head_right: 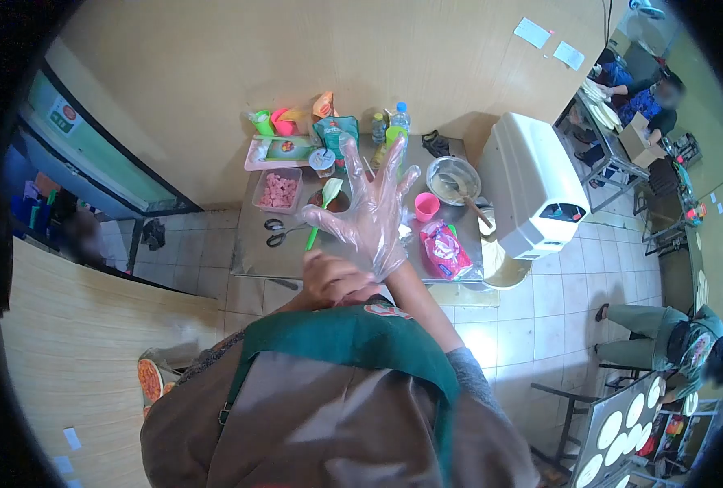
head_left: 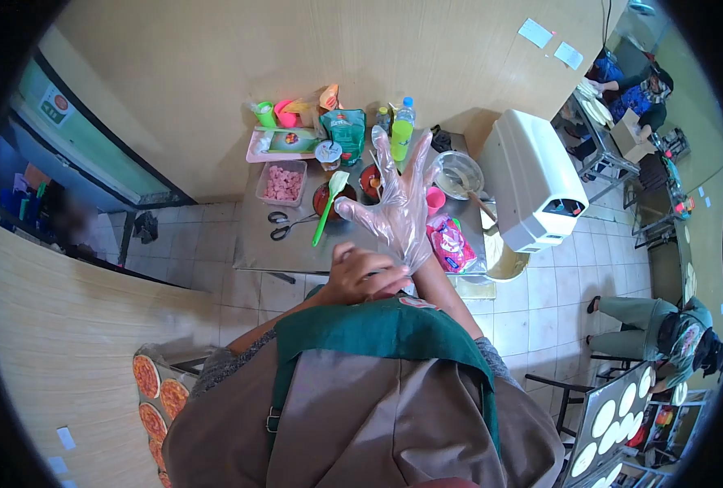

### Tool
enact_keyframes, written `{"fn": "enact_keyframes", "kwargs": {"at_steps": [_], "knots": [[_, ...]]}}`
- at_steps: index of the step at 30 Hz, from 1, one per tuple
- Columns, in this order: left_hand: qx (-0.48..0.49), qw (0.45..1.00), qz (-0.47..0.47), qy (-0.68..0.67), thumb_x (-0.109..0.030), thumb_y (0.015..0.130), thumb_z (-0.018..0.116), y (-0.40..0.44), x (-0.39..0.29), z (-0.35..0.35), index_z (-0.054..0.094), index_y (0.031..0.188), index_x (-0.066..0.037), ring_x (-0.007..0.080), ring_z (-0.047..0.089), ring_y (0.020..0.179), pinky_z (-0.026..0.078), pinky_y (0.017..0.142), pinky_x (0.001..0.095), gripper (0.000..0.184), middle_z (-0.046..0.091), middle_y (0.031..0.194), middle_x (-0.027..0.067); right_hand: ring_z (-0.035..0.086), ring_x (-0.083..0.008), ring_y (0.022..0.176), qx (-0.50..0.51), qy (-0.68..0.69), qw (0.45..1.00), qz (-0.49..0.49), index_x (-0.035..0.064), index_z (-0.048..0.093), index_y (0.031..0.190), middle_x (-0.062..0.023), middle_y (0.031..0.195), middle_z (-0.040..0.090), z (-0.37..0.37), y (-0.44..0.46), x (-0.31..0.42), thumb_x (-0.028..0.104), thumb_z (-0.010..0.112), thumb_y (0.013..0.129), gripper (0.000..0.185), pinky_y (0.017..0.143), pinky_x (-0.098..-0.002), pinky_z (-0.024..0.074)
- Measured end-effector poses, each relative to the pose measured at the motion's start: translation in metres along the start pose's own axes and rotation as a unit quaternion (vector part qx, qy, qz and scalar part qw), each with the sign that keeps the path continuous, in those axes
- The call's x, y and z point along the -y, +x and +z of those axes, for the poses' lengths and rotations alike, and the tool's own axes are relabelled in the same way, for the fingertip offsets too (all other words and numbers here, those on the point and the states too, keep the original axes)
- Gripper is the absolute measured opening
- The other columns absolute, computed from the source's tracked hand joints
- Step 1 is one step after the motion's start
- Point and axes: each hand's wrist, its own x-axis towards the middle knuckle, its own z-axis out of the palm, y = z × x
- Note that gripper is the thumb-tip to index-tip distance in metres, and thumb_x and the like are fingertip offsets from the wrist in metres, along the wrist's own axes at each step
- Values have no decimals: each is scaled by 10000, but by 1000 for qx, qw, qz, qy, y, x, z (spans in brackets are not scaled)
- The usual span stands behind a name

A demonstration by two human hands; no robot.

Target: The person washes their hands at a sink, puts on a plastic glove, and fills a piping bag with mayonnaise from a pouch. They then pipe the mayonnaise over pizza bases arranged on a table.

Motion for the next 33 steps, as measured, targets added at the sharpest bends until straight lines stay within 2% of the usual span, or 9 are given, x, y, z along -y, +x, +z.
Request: {"fn": "enact_keyframes", "kwargs": {"at_steps": [3, 10, 16, 19, 20, 22, 24, 27, 33], "knots": [[-140, 984, -103, -40, -229, 668, 823, -6, 1, 7, 617, 1018, -188, 155, 562, 789, 348, 808, 361, 408, 580, 897, -36, 16, -528, 1400, -21, -32, 999, -21, 258, 267, 1496, -368, 1499, -30, -12, 1, 8, 783, 594, 659, 1041, 1042, -692, -68], [43, 998, -41, 29, -116, 618, 743, -15, 11, -6, 642, 796, -135, 236, 563, 739, 394, 726, 385, 205, 590, 804, 32, -28, -546, 1392, -77, -53, 992, -86, 295, 392, 1445, -348, 1511, -41, -13, -5, 13, 836, 479, 698, 926, 999, -711, -139], [44, 997, -35, -59, -80, 667, 746, -19, 6, -3, 617, 935, -133, 223, 573, 769, 396, 730, 378, 302, 583, 871, 12, -7, -468, 1427, -40, 114, 991, -65, 208, 282, 1493, -343, 1516, -2, -29, -3, 13, 732, 560, 740, 959, 1110, -588, 0], [-108, 985, -123, -56, -84, 674, 759, -4, -10, 5, 596, 947, -101, 246, 576, 769, 413, 714, 388, 319, 585, 874, 24, 104, -390, 1444, -4, 356, 934, -10, 169, 88, 1529, -266, 1550, 43, -4, 2, -12, 650, 503, 817, 954, 1160, -413, 107], [-116, 982, -142, -44, -72, 681, 755, -1, -9, 6, 595, 921, -87, 257, 573, 752, 419, 703, 392, 288, 583, 845, 35, 128, -382, 1438, 25, 526, 850, 32, 162, 77, 1528, -239, 1556, 50, 2, 1, -14, 684, 469, 821, 962, 1157, -435, 122], [-129, 975, -182, -22, -50, 696, 746, 7, -10, 7, 594, 868, -57, 279, 568, 719, 431, 682, 399, 230, 579, 788, 58, 176, -366, 1427, 88, 797, 584, 125, 148, 56, 1527, -184, 1569, 66, 12, -2, -10, 753, 401, 831, 985, 1149, -479, 153], [57, 984, -170, -17, -22, 687, 739, -12, 2, -5, 592, 849, -50, 277, 566, 704, 436, 673, 405, 221, 576, 775, 63, 213, -380, 1407, 104, 827, 533, 147, 154, 67, 1524, -216, 1554, 99, 13, -7, 3, 792, 349, 817, 993, 1156, -476, 142], [84, 981, -150, -88, -5, 708, 707, -21, 2, -14, 581, 853, -52, 294, 577, 753, 437, 696, 417, 198, 590, 807, 90, 278, -398, 1374, 129, 868, 442, 184, 128, 103, 1516, -264, 1516, 182, 25, -4, 11, 799, 372, 802, 1016, 1134, -484, 224], [222, 957, -144, -123, -150, 790, 703, -33, 81, -50, 593, 1012, -65, 280, 604, 790, 450, 750, 377, 262, 624, 917, 110, 519, -295, 1140, 32, 774, 527, 351, 7, 397, 1369, -193, 1257, 527, 99, 9, -48, 566, 444, 927, 714, 994, -416, 398]]}}
